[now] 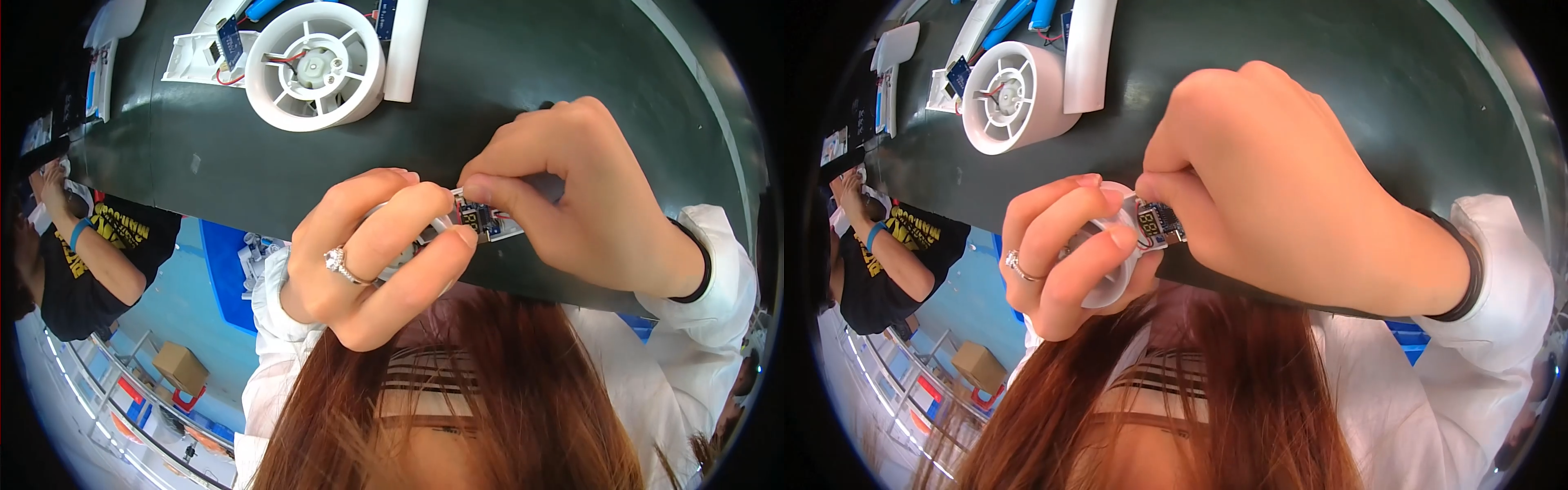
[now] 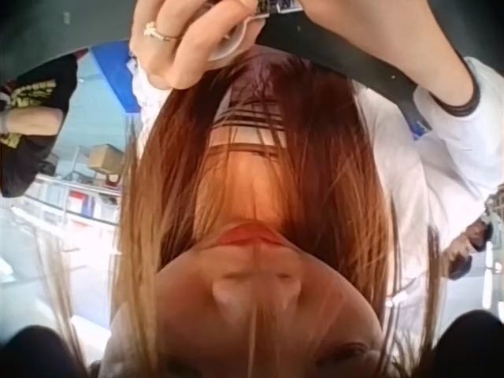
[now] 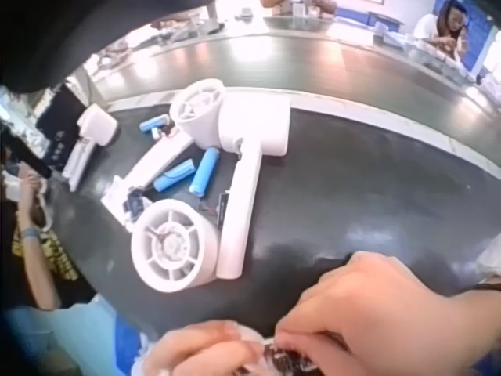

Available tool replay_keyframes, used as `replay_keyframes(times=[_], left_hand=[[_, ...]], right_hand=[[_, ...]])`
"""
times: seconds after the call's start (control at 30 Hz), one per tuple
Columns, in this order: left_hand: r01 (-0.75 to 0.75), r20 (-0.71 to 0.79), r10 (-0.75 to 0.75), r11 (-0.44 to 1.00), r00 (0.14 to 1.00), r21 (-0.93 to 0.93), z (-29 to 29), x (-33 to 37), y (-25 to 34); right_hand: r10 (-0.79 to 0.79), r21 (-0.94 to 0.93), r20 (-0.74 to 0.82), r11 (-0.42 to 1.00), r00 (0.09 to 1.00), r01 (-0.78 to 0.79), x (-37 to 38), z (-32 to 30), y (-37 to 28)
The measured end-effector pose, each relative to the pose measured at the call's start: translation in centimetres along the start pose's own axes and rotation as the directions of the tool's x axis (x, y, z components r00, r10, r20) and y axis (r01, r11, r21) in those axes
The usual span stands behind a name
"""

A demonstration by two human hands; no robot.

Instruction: The person assembles a handheld fan by hand, inserting the motor, PCB, lithium battery, and fan blades into the plastic fan housing.

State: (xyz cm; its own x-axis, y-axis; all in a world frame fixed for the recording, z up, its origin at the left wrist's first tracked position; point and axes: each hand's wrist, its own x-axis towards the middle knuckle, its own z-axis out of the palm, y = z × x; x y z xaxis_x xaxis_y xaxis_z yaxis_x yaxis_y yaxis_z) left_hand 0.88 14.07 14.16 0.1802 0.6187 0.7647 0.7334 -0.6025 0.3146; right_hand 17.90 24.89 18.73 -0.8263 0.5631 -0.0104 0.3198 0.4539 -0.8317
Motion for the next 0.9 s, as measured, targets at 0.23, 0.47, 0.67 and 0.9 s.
replay_keyframes(times=[0.23,0.47,0.67,0.9], left_hand=[[0.004,-0.053,-0.003,1.0,0.999,0.014,0.4,0.1,0.0],[-0.012,-0.002,0.012,1.0,1.0,0.014,0.0,0.3,0.0],[-0.042,0.029,0.041,0.999,0.999,0.025,-0.2,0.3,-0.2],[0.035,-0.014,-0.035,0.999,0.999,-0.019,-0.2,0.2,0.1]], right_hand=[[0.037,0.075,0.15,0.996,0.988,-0.049,0.6,-1.3,0.7],[0.234,0.148,0.318,0.945,0.919,-0.292,1.4,-3.3,0.0],[0.113,0.376,0.211,0.907,0.971,-0.188,-0.3,-3.1,0.9],[0.163,0.376,0.067,0.91,0.984,-0.176,-2.8,-2.5,1.1]])
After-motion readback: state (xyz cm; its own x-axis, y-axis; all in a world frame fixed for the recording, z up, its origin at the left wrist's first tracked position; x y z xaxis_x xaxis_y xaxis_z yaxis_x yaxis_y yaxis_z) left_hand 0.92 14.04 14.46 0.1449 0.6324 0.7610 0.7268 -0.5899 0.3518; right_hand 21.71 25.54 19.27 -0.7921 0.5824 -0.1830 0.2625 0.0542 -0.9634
